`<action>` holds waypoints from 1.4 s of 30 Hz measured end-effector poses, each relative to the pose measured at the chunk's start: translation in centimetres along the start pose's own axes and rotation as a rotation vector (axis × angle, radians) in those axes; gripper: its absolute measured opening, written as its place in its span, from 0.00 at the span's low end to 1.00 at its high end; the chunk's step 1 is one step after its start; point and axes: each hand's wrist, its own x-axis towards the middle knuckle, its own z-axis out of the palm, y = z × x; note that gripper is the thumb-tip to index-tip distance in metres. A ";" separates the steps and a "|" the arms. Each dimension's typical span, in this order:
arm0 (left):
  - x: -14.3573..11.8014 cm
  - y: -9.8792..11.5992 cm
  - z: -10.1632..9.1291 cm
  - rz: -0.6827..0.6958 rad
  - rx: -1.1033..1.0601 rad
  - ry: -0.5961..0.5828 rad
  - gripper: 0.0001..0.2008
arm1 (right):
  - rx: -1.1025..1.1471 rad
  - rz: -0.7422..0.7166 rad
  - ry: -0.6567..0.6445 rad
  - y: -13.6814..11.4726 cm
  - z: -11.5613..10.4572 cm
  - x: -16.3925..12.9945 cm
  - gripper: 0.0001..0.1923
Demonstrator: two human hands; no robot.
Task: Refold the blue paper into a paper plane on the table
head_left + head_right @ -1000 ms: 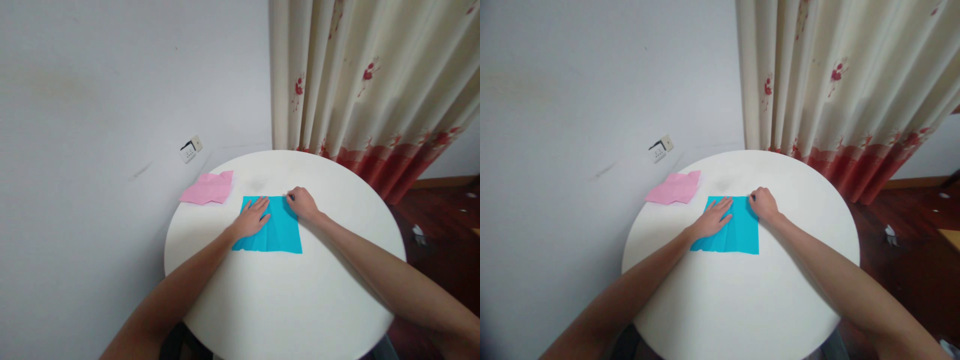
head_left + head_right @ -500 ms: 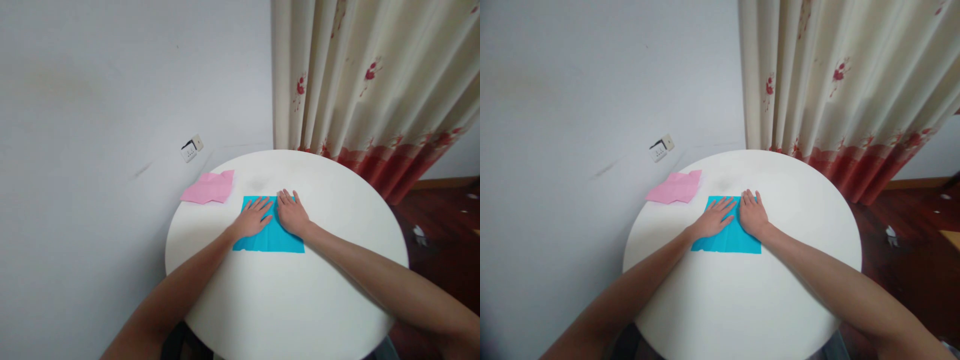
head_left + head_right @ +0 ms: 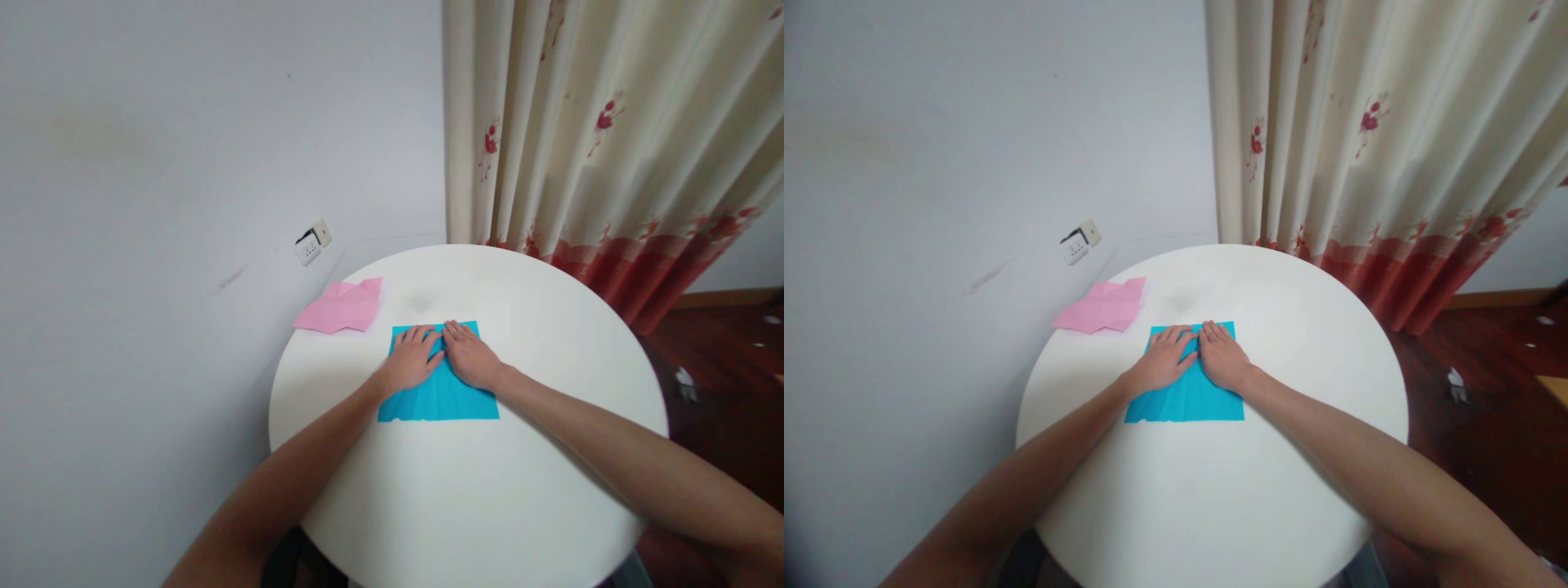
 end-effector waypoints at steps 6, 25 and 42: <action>0.4 -0.5 0.9 0.030 -0.047 -0.071 0.29 | 0.081 0.010 0.022 0.5 0.9 0.5 0.30; 0.6 -0.8 0.8 -0.097 0.000 -0.097 0.31 | 0.059 0.028 0.017 0.8 0.6 0.6 0.31; 0.6 -1.0 0.6 -0.083 -0.008 -0.101 0.32 | 0.015 0.032 0.045 0.1 0.2 0.2 0.30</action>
